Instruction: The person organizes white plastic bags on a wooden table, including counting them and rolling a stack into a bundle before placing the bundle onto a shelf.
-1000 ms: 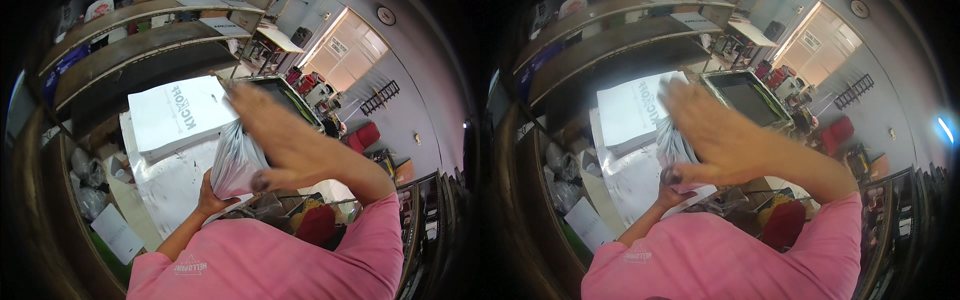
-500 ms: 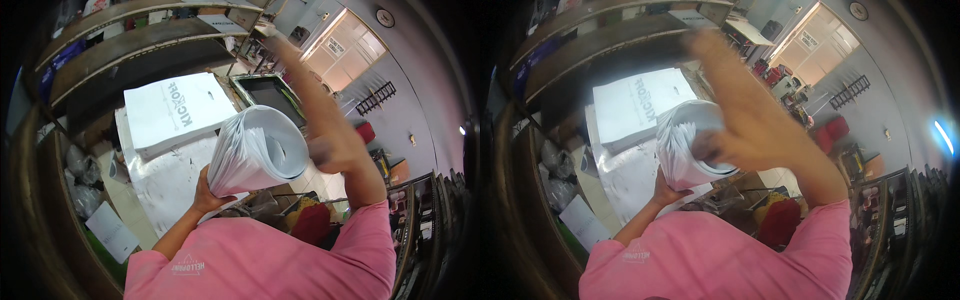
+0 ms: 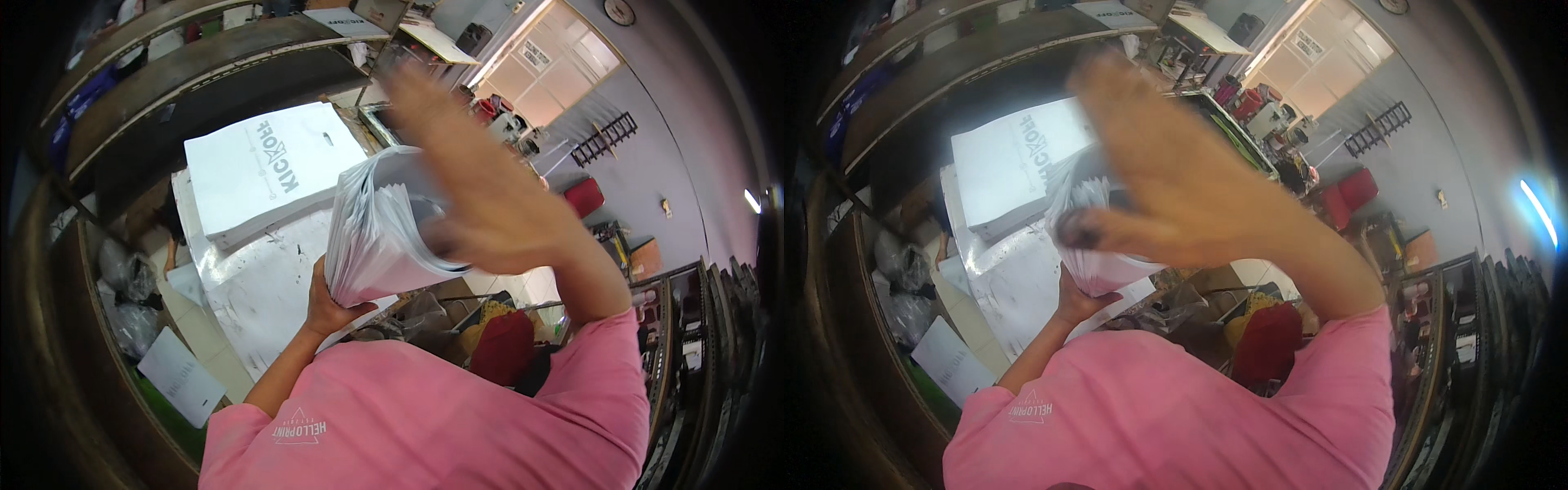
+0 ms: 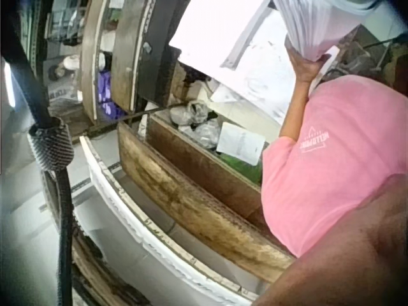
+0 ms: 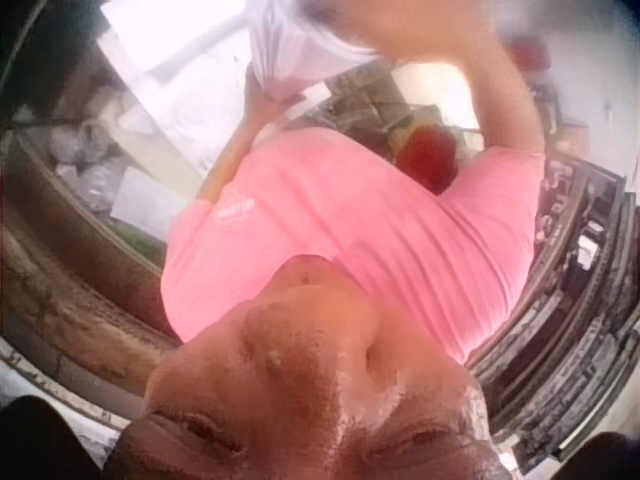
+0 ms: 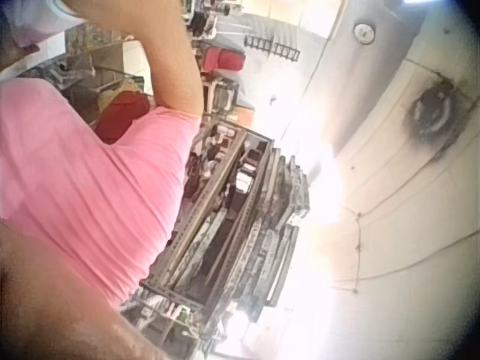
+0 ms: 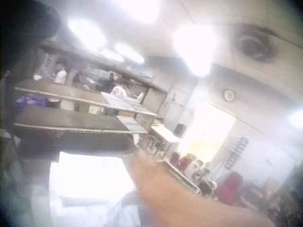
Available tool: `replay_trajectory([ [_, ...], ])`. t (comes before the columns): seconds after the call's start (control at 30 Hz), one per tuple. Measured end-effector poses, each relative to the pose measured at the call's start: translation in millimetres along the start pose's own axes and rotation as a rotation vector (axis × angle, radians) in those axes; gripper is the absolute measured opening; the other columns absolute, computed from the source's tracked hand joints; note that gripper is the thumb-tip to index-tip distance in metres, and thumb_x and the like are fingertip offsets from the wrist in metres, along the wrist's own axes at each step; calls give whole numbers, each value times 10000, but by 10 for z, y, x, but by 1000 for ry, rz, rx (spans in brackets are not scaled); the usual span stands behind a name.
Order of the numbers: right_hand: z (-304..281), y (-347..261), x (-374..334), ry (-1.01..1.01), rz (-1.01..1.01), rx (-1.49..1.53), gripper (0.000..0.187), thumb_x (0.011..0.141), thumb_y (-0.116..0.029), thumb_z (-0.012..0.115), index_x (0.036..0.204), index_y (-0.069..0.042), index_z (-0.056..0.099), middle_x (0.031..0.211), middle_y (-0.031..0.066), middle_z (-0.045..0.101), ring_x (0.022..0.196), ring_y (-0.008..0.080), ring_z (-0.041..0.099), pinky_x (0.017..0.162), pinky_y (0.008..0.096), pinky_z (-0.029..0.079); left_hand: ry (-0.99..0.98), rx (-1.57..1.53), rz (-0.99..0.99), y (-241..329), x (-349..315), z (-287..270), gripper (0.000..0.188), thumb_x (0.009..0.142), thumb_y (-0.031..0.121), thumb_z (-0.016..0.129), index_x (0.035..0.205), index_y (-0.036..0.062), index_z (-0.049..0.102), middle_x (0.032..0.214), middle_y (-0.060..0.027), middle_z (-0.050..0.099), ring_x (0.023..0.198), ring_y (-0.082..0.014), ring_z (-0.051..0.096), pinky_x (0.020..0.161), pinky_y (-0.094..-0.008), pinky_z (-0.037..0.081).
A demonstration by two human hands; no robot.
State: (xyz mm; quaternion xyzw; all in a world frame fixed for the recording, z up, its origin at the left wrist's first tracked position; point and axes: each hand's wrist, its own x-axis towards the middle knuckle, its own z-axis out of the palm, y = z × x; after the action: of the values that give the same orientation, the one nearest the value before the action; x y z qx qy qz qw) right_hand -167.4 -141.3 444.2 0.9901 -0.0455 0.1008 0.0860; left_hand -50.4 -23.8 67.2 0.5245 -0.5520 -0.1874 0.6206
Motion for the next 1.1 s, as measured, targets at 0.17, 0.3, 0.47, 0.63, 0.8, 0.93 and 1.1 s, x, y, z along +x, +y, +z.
replay_trajectory([
  [0.17,-70,233,26,116,-120,39,1004,997,-658,445,1545,153,224,1613,394,199,1530,507,188,1262,527,138,-1,-13,2,31,30,46,1272,545,349,1030,1520,40,274,1430,-230,476,1280,-424,534,1056,-502,456],
  [0.3,4,-62,53,-43,-4,124,991,986,-651,473,1554,127,241,1610,396,204,1523,523,188,1261,524,142,0,14,46,-69,23,110,1284,544,365,1029,1528,42,270,1453,-237,458,1304,-431,519,1076,-505,448],
  [0.47,-13,-54,29,-2,33,167,986,981,-639,498,1562,114,238,1625,377,194,1540,497,171,1267,511,132,16,40,47,12,69,36,1304,529,380,1032,1534,51,271,1456,-240,459,1323,-427,510,1091,-505,443],
  [0.63,-7,-70,25,-78,46,143,1024,956,-682,513,1592,63,215,1645,351,173,1561,470,123,1270,505,112,15,-90,-4,0,66,29,1301,521,385,1034,1528,44,284,1448,-236,479,1303,-416,535,1076,-500,457],
  [0.8,38,-20,85,-82,52,211,1017,976,-685,463,1574,98,213,1637,359,180,1551,479,144,1268,512,114,25,-15,23,4,46,10,1288,529,382,1033,1524,46,287,1449,-233,480,1292,-417,545,1068,-498,464],
  [0.93,27,-7,79,-4,62,184,981,1005,-658,427,1560,122,211,1621,384,180,1540,498,157,1268,516,112,7,-14,22,10,51,-12,1283,543,381,1029,1529,53,275,1453,-233,479,1292,-422,544,1065,-504,466],
  [1.1,141,15,119,-89,46,202,1135,930,-828,297,1616,60,129,1691,279,120,1582,413,84,1273,496,96,23,-19,25,-53,67,-69,1285,557,377,1024,1541,65,259,1455,-230,479,1292,-420,545,1067,-503,467],
])
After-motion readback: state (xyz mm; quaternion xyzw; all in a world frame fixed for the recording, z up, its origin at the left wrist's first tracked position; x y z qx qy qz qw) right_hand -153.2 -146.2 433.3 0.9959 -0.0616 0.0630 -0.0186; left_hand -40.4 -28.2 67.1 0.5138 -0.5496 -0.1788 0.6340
